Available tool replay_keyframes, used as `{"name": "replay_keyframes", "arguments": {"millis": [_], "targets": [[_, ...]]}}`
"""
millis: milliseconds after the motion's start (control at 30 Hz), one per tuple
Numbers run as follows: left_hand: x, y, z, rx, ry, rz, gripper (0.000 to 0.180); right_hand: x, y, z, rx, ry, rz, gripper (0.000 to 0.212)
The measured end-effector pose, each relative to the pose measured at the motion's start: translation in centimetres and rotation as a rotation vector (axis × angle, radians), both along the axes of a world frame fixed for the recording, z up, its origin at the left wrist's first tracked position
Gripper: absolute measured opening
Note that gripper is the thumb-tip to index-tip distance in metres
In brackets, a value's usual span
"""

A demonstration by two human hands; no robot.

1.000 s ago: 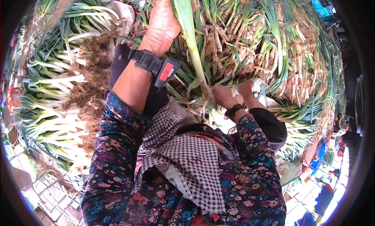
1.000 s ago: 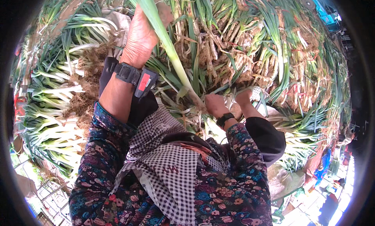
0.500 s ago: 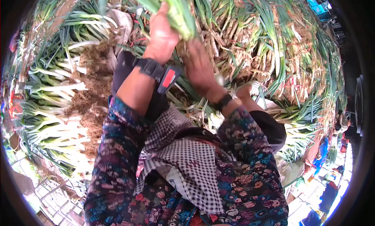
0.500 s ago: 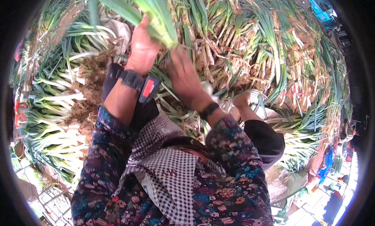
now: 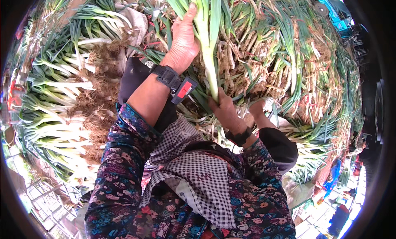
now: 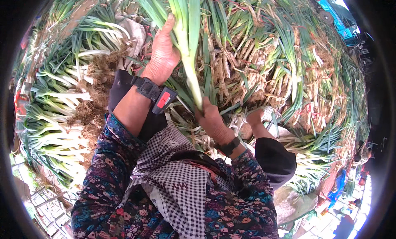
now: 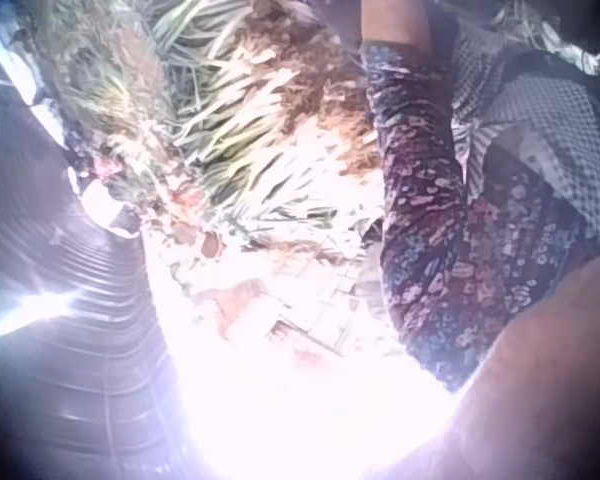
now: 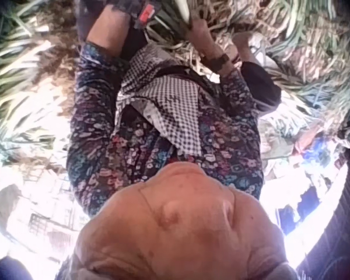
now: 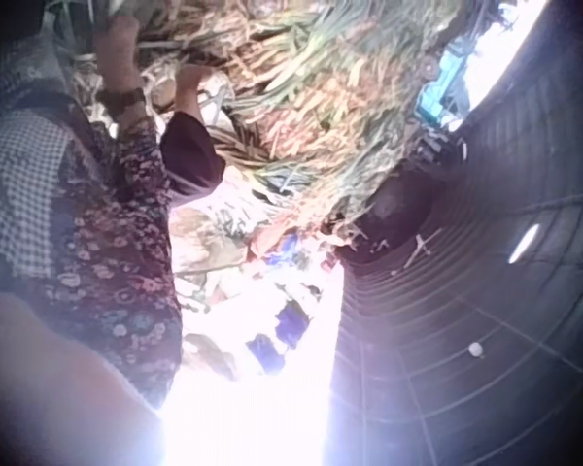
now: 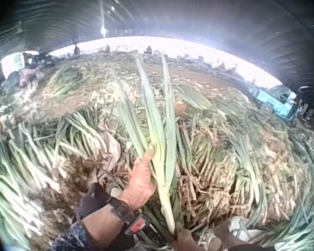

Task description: The person cleans leeks by hand, peeling away the outer layers and pulling off the roots one at a time. After cleaning several, they gather a bunch of leeks and tie them together with a red string.

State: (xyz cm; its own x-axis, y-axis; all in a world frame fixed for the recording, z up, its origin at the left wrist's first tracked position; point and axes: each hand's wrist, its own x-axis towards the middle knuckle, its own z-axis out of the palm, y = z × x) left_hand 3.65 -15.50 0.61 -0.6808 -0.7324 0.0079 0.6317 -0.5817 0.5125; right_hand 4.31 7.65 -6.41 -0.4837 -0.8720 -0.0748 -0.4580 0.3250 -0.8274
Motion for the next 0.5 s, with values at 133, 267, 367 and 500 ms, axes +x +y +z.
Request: {"name": "replay_keyframes", "arguments": {"millis": [133,267,367,500], "targets": [[1.0,1.5,0.5,-0.228,-0.029,-0.248,0.04,-1.6,-2.3,3.8,-0.049,0.346,0.1,0.033],[0.6,7.5,-0.5,-0.522,-0.107,-0.127,0.046,-5.1,-5.0,7.9,-0.362,0.339,-0.078,0.019],[0.8,7.5,-2.1,-0.946,-0.184,-0.2,0.054,-8.1,-4.3,9.8,-0.303,0.422,-0.174,0.027],[-0.8,2.9,0.8,-0.404,-0.169,-0.356,0.081,-6.7,-0.6,7.4,-0.095,0.329,-0.174,0.018]]}}
